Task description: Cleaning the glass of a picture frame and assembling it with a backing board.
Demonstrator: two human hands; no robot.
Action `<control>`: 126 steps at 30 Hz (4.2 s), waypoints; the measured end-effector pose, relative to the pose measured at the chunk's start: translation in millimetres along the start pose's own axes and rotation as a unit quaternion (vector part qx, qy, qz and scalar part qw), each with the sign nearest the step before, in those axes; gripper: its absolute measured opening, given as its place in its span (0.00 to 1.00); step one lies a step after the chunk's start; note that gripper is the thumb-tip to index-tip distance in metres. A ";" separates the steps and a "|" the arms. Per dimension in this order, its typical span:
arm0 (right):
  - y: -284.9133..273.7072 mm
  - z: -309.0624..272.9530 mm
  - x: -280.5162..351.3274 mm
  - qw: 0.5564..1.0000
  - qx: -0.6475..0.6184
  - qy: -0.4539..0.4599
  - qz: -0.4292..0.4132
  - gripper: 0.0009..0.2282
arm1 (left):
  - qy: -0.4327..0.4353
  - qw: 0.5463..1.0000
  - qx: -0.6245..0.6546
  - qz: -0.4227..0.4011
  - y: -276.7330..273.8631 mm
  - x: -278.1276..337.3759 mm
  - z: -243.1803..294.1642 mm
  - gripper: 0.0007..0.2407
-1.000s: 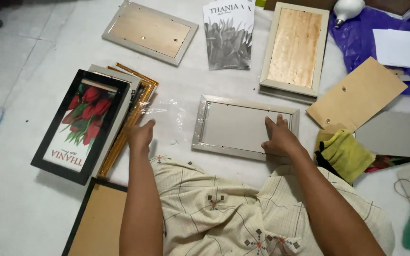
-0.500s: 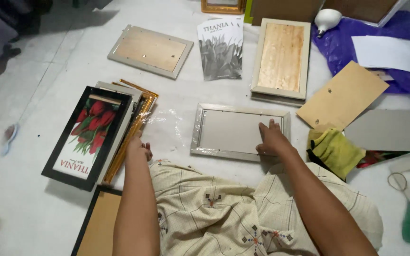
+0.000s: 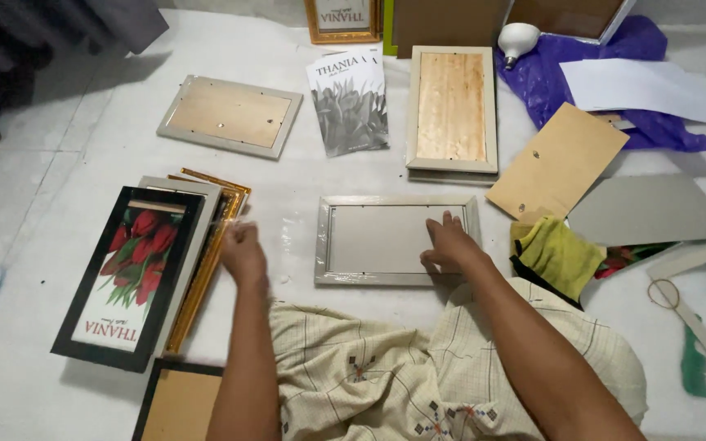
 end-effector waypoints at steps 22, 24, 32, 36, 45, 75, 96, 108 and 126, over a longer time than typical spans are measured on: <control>-1.3 -16.5 13.6 0.872 -0.472 0.113 -0.063 0.32 | 0.618 0.729 -0.157 -0.250 161.8 229.5 86.1 0.02; 8.5 0.7 0.6 0.874 -0.469 0.119 -0.045 0.22 | 0.615 0.724 -0.158 -0.270 163.6 232.1 87.6 0.03; 3.9 67.2 -37.6 0.980 -0.147 0.124 0.054 0.13 | 0.557 0.763 -0.146 -0.295 177.9 191.6 83.1 0.19; -6.1 84.7 -37.9 0.983 -0.063 0.156 0.066 0.15 | 0.423 0.842 -0.220 -0.253 161.2 125.6 86.1 0.17; -12.4 87.7 -25.0 0.975 -0.010 0.222 -0.009 0.21 | 0.185 0.891 -0.333 -0.248 133.6 46.7 43.3 0.14; 4.5 -44.3 24.0 0.992 0.093 0.011 -0.081 0.46 | 0.134 0.811 -0.359 -0.441 139.6 71.2 46.1 0.10; 11.1 -74.7 19.6 0.994 0.039 -0.100 0.015 0.35 | 0.446 0.723 -0.351 -0.395 197.4 137.9 44.6 0.22; 26.4 -54.3 11.7 0.997 0.070 -0.019 -0.019 0.39 | 0.449 0.647 -0.392 -0.476 205.4 189.7 33.6 0.35; 9.9 -18.4 12.4 0.992 0.110 0.043 0.042 0.44 | 0.418 0.685 -0.388 -0.453 195.5 170.7 48.8 0.40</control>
Point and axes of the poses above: each hand's wrist, its own x-axis away from the middle knuckle, its own y-axis out of the palm, z = x × y, the point moved 9 cm from there along -x, towards the middle knuckle, and after that the axes turned 2 degrees about y, right-handed, at the moved point
